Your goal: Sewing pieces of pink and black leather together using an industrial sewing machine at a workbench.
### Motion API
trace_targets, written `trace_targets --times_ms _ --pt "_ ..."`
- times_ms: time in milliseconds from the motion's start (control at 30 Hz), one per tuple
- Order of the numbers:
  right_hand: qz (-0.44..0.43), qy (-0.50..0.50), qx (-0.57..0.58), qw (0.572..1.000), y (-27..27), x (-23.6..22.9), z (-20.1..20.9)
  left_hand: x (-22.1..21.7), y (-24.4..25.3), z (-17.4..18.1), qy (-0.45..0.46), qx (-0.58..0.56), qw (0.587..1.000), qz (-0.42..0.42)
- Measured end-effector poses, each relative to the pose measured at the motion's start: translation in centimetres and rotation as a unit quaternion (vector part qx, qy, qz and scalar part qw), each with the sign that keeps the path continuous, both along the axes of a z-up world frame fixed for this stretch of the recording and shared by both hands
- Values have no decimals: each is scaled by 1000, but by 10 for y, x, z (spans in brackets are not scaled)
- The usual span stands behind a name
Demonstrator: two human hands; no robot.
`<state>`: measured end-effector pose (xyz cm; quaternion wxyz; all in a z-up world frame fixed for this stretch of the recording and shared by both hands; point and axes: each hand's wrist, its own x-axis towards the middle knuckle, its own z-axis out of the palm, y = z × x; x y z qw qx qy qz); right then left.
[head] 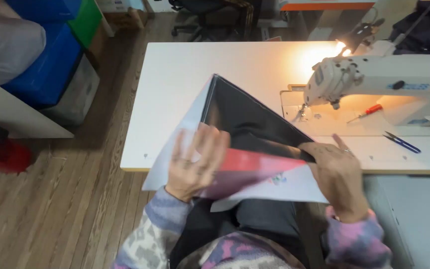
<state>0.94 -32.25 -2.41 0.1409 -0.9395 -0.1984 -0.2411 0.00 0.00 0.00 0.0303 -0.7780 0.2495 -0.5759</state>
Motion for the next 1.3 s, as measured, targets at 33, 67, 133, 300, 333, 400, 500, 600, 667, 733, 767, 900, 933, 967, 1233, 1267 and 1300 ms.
trace_targets --times_ms 33,67,133,300,333,400,500,600,667,733,767,900,933,967,1233,1267,1300 --pt "-1 1 2 1000 -3 3 -3 4 4 -4 1 2 1000 -1" --pt "-55 52 2 997 -6 6 -6 8 7 -9 55 -95 994 -10" --pt "-107 99 8 989 9 12 -3 17 10 -8 103 -186 977 -19" --pt "-138 -44 115 983 103 20 7 21 -23 -11 226 -231 943 -81" --pt "-138 -44 114 983 113 28 -10 35 -24 -5 227 -233 942 -82" --pt "29 -233 26 972 135 35 -49 55 -24 4 308 -265 913 -39" --pt "143 -204 106 963 127 51 -90 90 -19 -37 393 -306 867 -27" --pt "181 -247 49 951 118 55 -102 100 -34 -46 468 -314 823 -74" --pt "237 -210 46 947 114 56 -96 116 -48 -39 460 -270 845 -47" --pt "301 -160 45 939 111 48 -91 121 -58 -39 456 -234 858 -14" --pt "306 -164 32 937 112 48 -89 126 -59 -39 455 -235 858 -45" --pt "278 -149 -55 948 107 48 -75 140 -41 -53 485 -273 826 -85" --pt "273 -151 -55 949 103 51 -79 145 -31 -46 484 -269 828 -89" --pt "250 -142 -83 954 99 46 -84 143 -21 -40 502 -255 822 -87" --pt "-27 53 0 998 98 51 -77 114 -26 6 415 -275 855 -145" --pt "2 66 -1 998 100 50 -81 112 -41 5 400 -256 863 -171" --pt "32 74 -1 997 102 54 -85 113 -55 4 379 -238 873 -196"
